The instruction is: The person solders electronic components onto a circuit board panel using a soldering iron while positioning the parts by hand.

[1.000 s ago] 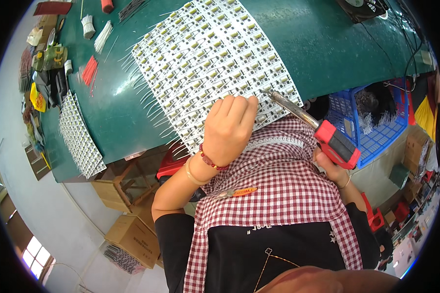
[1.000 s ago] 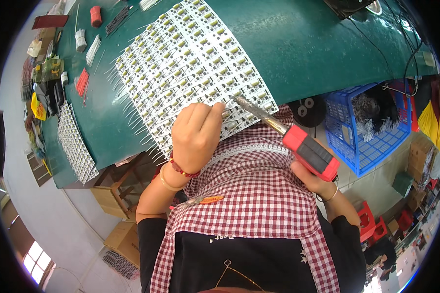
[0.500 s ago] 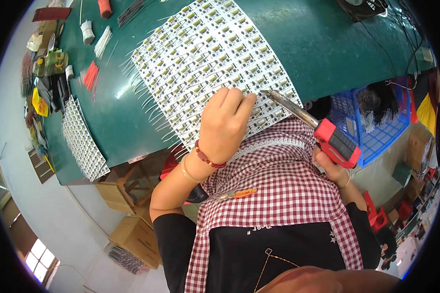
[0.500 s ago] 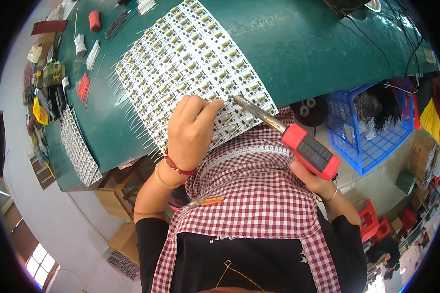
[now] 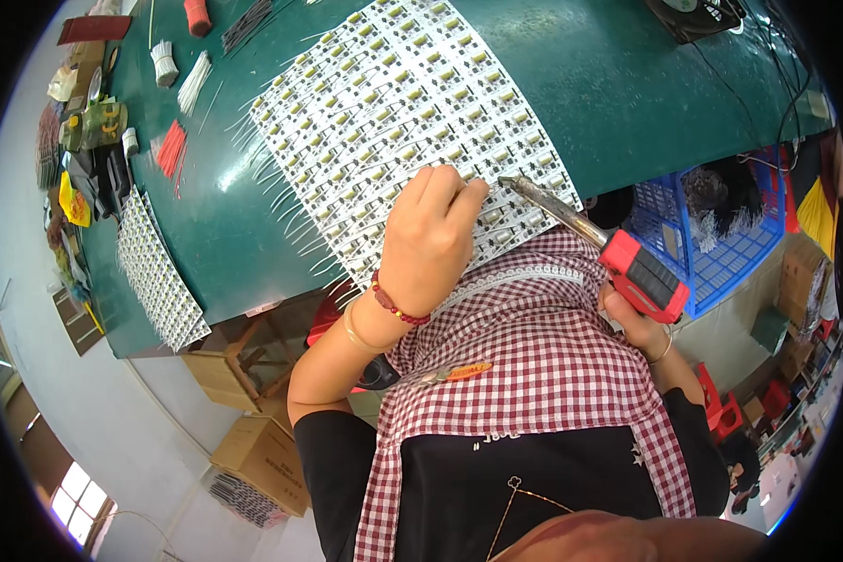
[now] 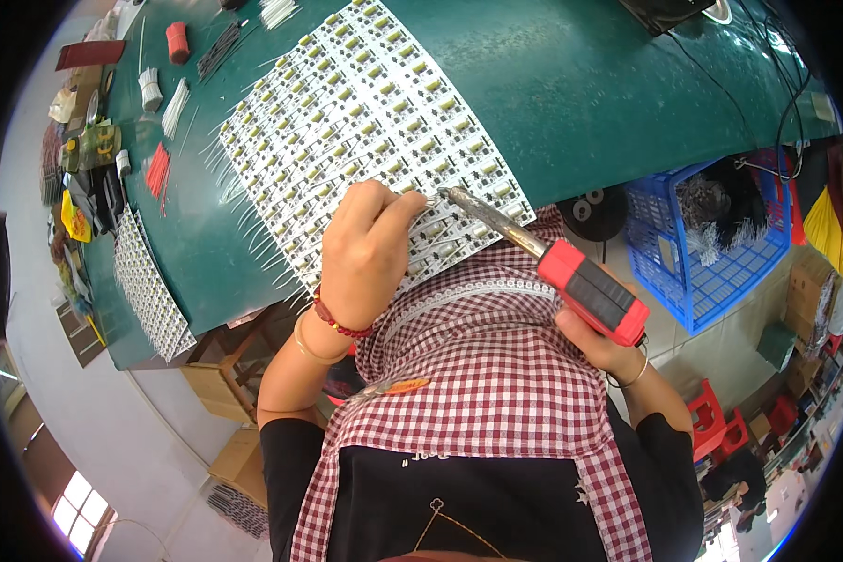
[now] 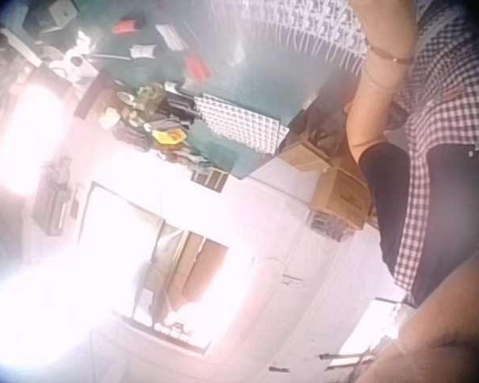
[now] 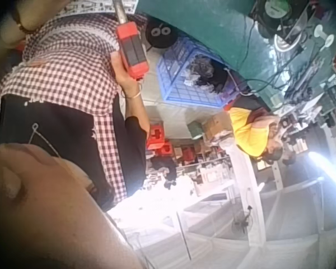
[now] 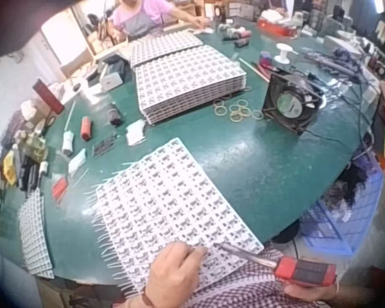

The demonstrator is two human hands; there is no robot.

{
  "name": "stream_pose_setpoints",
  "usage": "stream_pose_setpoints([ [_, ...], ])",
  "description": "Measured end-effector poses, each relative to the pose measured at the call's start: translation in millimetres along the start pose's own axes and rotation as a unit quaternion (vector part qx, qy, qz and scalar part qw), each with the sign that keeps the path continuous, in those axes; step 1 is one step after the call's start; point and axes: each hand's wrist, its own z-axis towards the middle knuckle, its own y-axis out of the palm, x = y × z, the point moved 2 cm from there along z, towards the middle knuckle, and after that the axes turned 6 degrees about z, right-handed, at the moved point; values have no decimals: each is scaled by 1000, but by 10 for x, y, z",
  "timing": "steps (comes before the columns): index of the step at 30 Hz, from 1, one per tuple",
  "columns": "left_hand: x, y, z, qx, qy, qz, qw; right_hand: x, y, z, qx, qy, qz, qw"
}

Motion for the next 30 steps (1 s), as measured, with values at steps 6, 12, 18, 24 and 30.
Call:
stream_pose_setpoints([
  [6,-30,4,1,-6,-9,-17,1000,107,-41,20,-11,-70,-106,992],
  [12,-29,-1,14,-15,-8,-13,1000,129,-46,-10,-21,-82,-88,993],
  [18,-21,9,19,-17,0,5,1000,219,-83,-59,-47,-62,21,997],
  [24,6,-23,-4,-14,16,29,999,142,-79,-39,-74,-43,17,996],
  [30,38,-132,0,61,37,70,995,133,-70,44,-60,-82,25,994],
])
